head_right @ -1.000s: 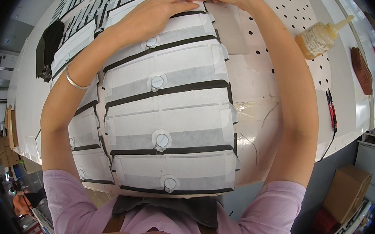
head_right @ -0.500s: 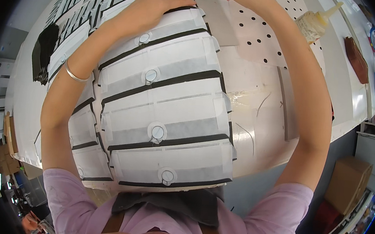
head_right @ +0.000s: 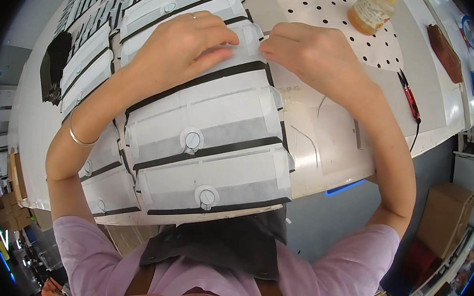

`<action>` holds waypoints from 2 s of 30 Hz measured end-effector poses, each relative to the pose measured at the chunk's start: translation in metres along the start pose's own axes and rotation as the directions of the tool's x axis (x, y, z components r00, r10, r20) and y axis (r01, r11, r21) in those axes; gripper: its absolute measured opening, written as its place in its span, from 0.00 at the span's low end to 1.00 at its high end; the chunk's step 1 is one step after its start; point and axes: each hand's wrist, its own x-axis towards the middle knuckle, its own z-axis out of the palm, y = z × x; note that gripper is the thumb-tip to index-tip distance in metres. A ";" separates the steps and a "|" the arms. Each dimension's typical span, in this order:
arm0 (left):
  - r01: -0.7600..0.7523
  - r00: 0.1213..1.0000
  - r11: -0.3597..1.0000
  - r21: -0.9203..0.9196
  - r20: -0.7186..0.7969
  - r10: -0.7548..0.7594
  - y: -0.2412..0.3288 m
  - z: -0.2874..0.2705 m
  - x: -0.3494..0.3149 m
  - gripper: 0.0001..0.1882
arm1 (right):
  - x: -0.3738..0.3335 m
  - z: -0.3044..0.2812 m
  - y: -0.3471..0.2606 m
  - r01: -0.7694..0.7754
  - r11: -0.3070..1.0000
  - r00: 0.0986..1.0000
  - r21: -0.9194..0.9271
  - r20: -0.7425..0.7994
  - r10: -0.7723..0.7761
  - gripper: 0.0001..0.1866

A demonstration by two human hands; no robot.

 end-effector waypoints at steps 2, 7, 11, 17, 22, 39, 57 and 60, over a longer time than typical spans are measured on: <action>-0.036 0.999 0.998 0.053 -0.016 0.036 0.003 0.006 0.002 0.07 | 0.000 0.003 -0.001 0.050 0.997 0.999 -0.067 -0.013 -0.051 0.05; -0.101 0.995 0.982 0.160 0.021 0.099 0.002 0.015 0.012 0.08 | 0.002 0.006 0.000 0.103 0.980 0.995 -0.172 0.019 -0.102 0.07; -0.235 0.971 0.944 0.230 0.026 0.236 -0.002 0.018 0.015 0.06 | 0.003 0.008 0.001 0.105 0.975 0.994 -0.195 0.017 -0.104 0.06; -0.370 0.929 0.865 0.338 0.103 0.357 -0.003 0.019 0.018 0.08 | -0.001 0.007 0.007 -0.077 0.997 0.997 -0.004 -0.026 0.077 0.04; -0.322 0.946 0.898 0.301 0.055 0.320 -0.011 0.024 0.018 0.05 | -0.001 -0.001 0.002 -0.703 0.587 0.711 0.402 0.425 0.561 0.09; 0.199 0.975 0.967 -0.162 -0.066 -0.212 -0.001 0.029 0.020 0.06 | -0.010 0.010 0.006 -0.741 0.119 0.616 0.660 0.599 0.511 0.12; 0.071 0.997 0.988 -0.135 -0.025 -0.075 0.000 0.014 0.018 0.10 | -0.009 0.015 0.009 -0.707 0.094 0.651 0.701 0.594 0.472 0.12; -0.086 0.994 0.996 -0.039 -0.068 0.083 -0.005 0.018 0.017 0.08 | -0.008 0.020 0.008 -0.715 0.113 0.645 0.690 0.590 0.485 0.12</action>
